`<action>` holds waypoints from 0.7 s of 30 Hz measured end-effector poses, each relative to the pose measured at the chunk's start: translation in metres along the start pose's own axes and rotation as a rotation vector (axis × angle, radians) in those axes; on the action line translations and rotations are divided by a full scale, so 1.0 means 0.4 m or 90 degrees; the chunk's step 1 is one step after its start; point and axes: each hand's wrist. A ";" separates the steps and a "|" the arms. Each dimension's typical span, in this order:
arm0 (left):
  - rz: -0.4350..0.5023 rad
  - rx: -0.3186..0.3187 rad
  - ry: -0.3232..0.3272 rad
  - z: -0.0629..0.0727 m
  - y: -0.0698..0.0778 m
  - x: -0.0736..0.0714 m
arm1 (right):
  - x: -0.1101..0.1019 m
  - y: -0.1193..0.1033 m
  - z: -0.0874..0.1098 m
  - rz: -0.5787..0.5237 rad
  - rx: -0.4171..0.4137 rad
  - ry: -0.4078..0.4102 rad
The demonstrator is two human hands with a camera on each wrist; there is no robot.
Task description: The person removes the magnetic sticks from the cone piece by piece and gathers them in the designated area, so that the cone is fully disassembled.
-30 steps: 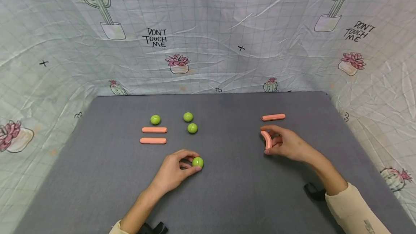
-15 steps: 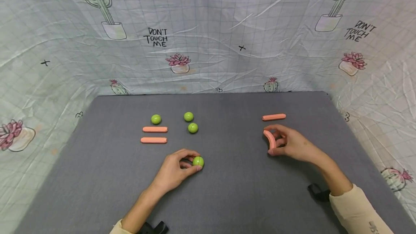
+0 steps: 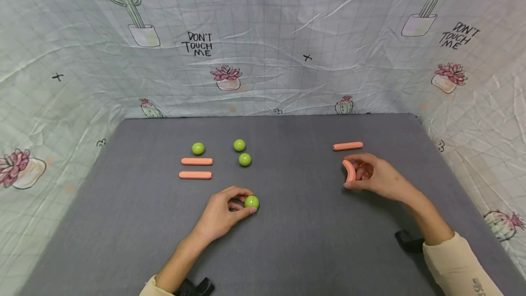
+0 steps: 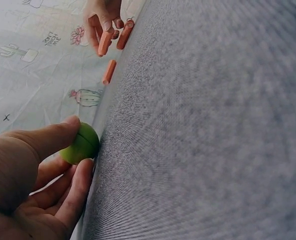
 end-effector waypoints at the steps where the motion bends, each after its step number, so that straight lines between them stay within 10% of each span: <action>1: 0.000 -0.002 0.000 0.000 0.000 0.000 | -0.001 0.002 -0.001 0.009 0.002 0.004; 21: -0.008 -0.001 0.003 -0.002 -0.004 0.005 | 0.004 0.026 -0.012 0.092 -0.002 -0.003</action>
Point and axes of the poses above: each hand's wrist, its own z-axis away from the middle knuckle, its own x-axis out of the palm, y = z × x, and after that the axes turned 9 degrees about -y, right-handed
